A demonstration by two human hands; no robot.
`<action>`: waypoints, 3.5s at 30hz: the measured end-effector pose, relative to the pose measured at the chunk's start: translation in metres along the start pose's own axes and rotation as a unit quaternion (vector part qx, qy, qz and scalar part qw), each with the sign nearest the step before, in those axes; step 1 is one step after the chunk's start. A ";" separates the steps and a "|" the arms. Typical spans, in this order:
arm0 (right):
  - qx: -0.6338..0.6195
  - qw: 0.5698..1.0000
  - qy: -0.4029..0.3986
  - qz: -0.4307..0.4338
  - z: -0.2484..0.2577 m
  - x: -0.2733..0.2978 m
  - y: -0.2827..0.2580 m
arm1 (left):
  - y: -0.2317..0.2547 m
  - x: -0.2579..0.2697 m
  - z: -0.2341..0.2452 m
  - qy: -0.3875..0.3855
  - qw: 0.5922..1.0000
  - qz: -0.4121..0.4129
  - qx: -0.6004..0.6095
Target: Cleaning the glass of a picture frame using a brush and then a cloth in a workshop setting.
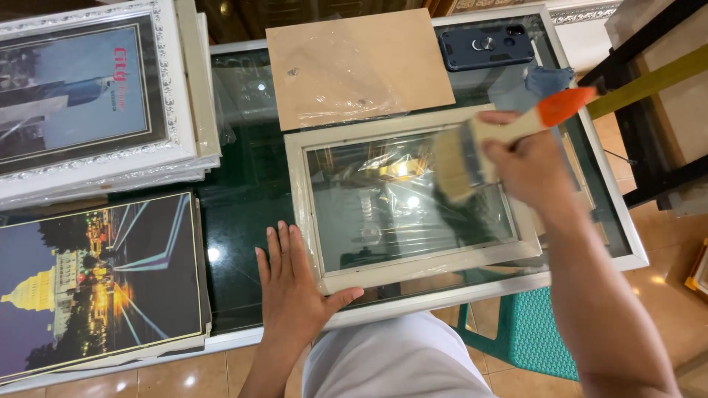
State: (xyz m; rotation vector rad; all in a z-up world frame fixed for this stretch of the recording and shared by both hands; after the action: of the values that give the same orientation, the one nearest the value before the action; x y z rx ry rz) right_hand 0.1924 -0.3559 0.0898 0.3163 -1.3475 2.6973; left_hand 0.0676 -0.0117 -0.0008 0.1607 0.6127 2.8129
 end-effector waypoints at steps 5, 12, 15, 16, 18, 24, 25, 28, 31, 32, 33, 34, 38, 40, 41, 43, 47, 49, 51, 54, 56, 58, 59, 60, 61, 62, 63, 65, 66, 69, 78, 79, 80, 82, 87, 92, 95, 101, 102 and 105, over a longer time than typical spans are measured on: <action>0.369 0.903 0.185 0.117 0.027 0.007 -0.008 | -0.001 0.002 -0.001 -0.004 1.000 0.008 0.011; 0.264 0.911 0.022 0.315 -0.161 0.001 -0.134 | -0.002 0.001 0.002 0.000 1.000 0.011 0.016; 0.049 0.965 -0.090 0.243 -0.165 -0.008 -0.164 | 0.000 0.000 0.005 -0.005 1.000 0.012 0.029; 0.050 0.964 -0.092 0.245 -0.166 -0.015 -0.166 | -0.001 0.000 0.005 -0.003 0.999 0.014 0.029; 0.038 0.964 -0.005 0.264 -0.155 -0.026 -0.170 | 0.000 0.001 0.005 0.005 1.000 0.012 0.022; 0.103 0.973 -0.127 0.165 -0.178 -0.004 -0.138 | -0.005 -0.002 -0.003 -0.015 0.999 0.031 0.039; 0.103 0.973 -0.126 0.162 -0.176 0.020 -0.134 | -0.006 0.001 -0.004 -0.018 0.999 0.030 0.040; 0.103 0.955 -0.211 0.182 -0.169 0.076 -0.127 | -0.010 -0.001 -0.006 -0.034 0.998 0.036 0.035; 0.008 0.949 -0.286 0.128 -0.143 0.087 -0.111 | -0.010 -0.001 -0.005 -0.052 0.998 0.040 0.010; 0.004 0.943 -0.293 0.159 -0.131 0.081 -0.115 | -0.007 -0.001 -0.001 -0.052 0.998 0.035 0.029; 0.000 0.935 -0.299 0.189 -0.118 0.076 -0.119 | -0.004 -0.001 0.003 -0.053 0.997 0.030 0.049; 0.001 0.935 -0.298 0.191 -0.115 0.066 -0.126 | -0.003 -0.001 0.004 -0.051 0.997 0.030 0.049; 0.046 0.892 -0.220 0.391 -0.117 0.033 -0.157 | -0.004 -0.001 0.002 -0.045 0.998 0.028 0.040; 0.032 0.861 -0.235 0.451 -0.132 0.020 -0.154 | -0.003 -0.001 -0.001 -0.038 0.998 0.021 0.038; 0.095 0.860 -0.236 0.443 -0.142 0.014 -0.148 | 0.000 -0.001 0.002 -0.013 1.000 0.012 0.022; 0.154 0.858 -0.237 0.429 -0.137 0.007 -0.128 | 0.002 0.002 0.002 0.008 1.000 0.003 0.006; 0.091 0.874 -0.223 0.423 -0.051 0.005 -0.078 | -0.001 0.001 -0.001 0.006 1.000 0.004 -0.011; 0.063 0.879 -0.225 0.416 -0.006 0.012 -0.057 | -0.001 0.000 0.000 0.006 1.000 0.002 -0.013; 0.209 0.962 -0.072 0.162 0.047 0.006 -0.013 | 0.000 0.001 0.000 0.009 1.000 -0.002 -0.014; 0.382 0.921 0.043 0.068 0.076 0.013 -0.008 | 0.001 0.001 0.000 0.012 1.000 -0.006 -0.015; 0.248 0.952 0.074 0.163 0.061 0.018 -0.022 | 0.001 0.000 -0.001 0.007 1.000 -0.003 -0.017; 0.105 0.956 0.103 0.253 0.032 0.024 -0.040 | -0.001 0.000 -0.003 0.002 1.000 0.002 -0.018; -0.048 0.969 0.073 0.230 0.008 0.019 -0.039 | -0.003 0.000 -0.005 -0.009 1.000 0.009 -0.020; -0.200 0.958 0.040 0.201 -0.020 0.014 -0.039 | -0.005 -0.001 -0.007 -0.018 0.999 0.017 -0.022; -0.200 0.958 0.039 0.202 -0.047 0.018 -0.052 | -0.004 -0.002 -0.006 -0.018 0.999 0.018 -0.021; -0.193 0.959 -0.003 0.207 -0.080 0.021 -0.067 | -0.002 -0.001 -0.004 -0.006 1.000 0.015 -0.021; -0.186 0.959 -0.044 0.212 -0.113 0.025 -0.082 | -0.001 0.000 -0.001 0.005 1.000 0.012 -0.020; -0.179 0.961 -0.052 0.205 -0.146 0.028 -0.084 | -0.001 0.000 -0.002 0.008 1.000 0.013 -0.024; -0.172 0.963 -0.058 0.197 -0.163 0.029 -0.085 | -0.001 0.000 -0.002 0.011 0.999 0.011 -0.028; -0.109 0.979 -0.055 0.165 -0.132 0.015 -0.042 | -0.003 -0.001 -0.006 -0.005 1.000 0.017 -0.025; 0.302 0.938 0.166 0.029 0.044 0.066 0.001 | 0.004 -0.001 0.003 0.006 1.000 -0.002 -0.010; 0.302 0.938 0.166 0.029 0.024 0.070 -0.011 | 0.003 0.000 0.002 0.006 1.000 -0.003 -0.011; 0.183 0.966 0.137 0.116 0.001 0.072 -0.029 | 0.003 0.000 0.002 0.005 1.000 -0.002 -0.014; 0.059 0.972 0.106 0.202 -0.048 0.081 -0.051 | 0.003 0.000 0.002 0.004 1.000 -0.001 -0.019; -0.137 0.949 -0.176 0.223 -0.139 0.093 -0.077 | 0.003 0.001 0.003 0.019 1.000 -0.007 -0.020; -0.065 0.994 -0.042 0.083 -0.015 0.076 0.038 | -0.002 0.000 -0.001 -0.016 1.000 0.003 0.006; 0.007 0.999 0.034 0.034 0.047 0.095 0.041 | 0.005 -0.015 0.004 -0.056 0.996 0.006 0.065; 0.100 0.980 -0.096 0.143 0.031 0.108 0.004 | 0.138 -0.067 0.058 -0.126 0.961 -0.198 0.149; 0.078 0.960 -0.179 0.199 0.014 0.109 -0.003 | 0.169 -0.073 0.065 -0.156 0.926 -0.272 0.210; 0.156 0.959 -0.139 0.194 0.001 0.108 -0.028 | 0.214 -0.095 0.055 -0.241 0.913 -0.246 0.219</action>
State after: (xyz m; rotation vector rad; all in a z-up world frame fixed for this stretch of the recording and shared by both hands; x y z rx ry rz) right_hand 0.0932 -0.3387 0.1374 0.5262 -1.1345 3.3100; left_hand 0.1197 -0.2042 0.1344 0.6603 0.9815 2.0078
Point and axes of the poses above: each hand's wrist, its own x-axis away from the middle knuckle, its own z-axis out of the back of the hand, y = z × x, the point moved 7 cm from there along -x, towards the middle knuckle, and after that the axes turned 13 degrees about -y, right-handed, at the moved point
